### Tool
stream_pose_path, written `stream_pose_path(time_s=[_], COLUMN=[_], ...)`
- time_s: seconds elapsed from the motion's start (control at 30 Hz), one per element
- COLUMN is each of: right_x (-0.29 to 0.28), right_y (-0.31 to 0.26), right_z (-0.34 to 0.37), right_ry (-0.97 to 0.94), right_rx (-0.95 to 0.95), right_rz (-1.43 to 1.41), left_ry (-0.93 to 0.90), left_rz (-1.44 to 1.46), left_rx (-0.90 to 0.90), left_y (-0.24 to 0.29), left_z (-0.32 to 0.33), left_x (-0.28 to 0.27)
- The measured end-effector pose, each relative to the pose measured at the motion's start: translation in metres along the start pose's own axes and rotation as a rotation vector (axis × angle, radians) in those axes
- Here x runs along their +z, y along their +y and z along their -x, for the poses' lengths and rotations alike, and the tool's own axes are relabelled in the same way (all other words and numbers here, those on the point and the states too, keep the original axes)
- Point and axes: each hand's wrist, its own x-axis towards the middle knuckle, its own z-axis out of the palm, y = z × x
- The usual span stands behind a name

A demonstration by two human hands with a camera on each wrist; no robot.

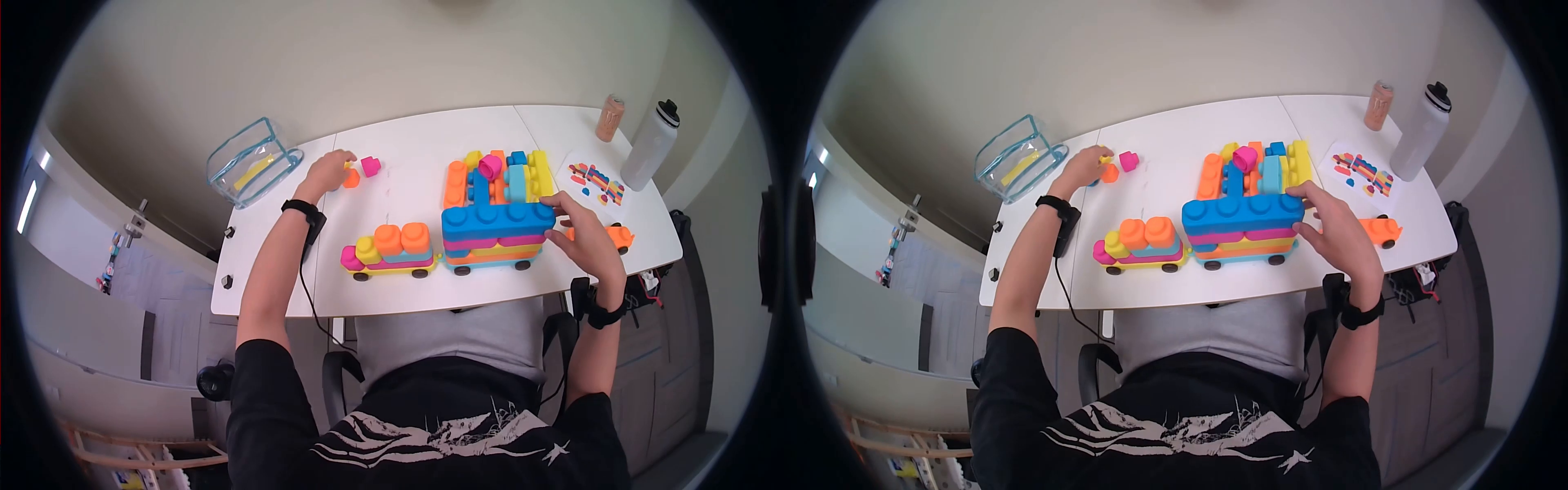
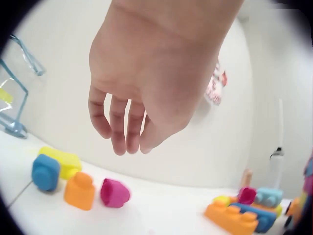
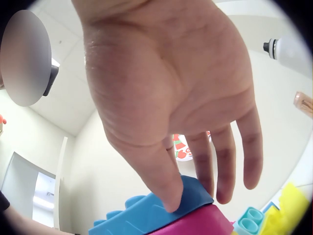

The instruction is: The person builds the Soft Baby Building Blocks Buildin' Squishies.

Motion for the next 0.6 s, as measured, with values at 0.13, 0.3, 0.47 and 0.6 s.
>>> stream_pose_path(time_s=[0.13, 0.3, 0.47, 0.6], right_x=[0.002, 0.004, 0.006, 0.01], right_y=[0.0, 0.006, 0.003, 0.001], right_z=[0.002, 0.004, 0.004, 0.003], right_ry=[-0.004, 0.009, 0.009, 0.007], right_rx=[0.021, 0.015, 0.007, -0.004], right_rz=[-0.045, -0.075, -0.068, -0.071], left_ry=[-0.019, -0.088, 0.005, 0.061], left_rz=[-0.11, -0.095, 0.247, 0.539], left_rx=[0.023, -0.027, 0.062, 0.236], left_y=[-0.026, -0.019, 0.047, 0.138], left_z=[-0.015, -0.017, 0.001, 0.04], left_x=[0.036, 0.017, -0.053, -0.109])
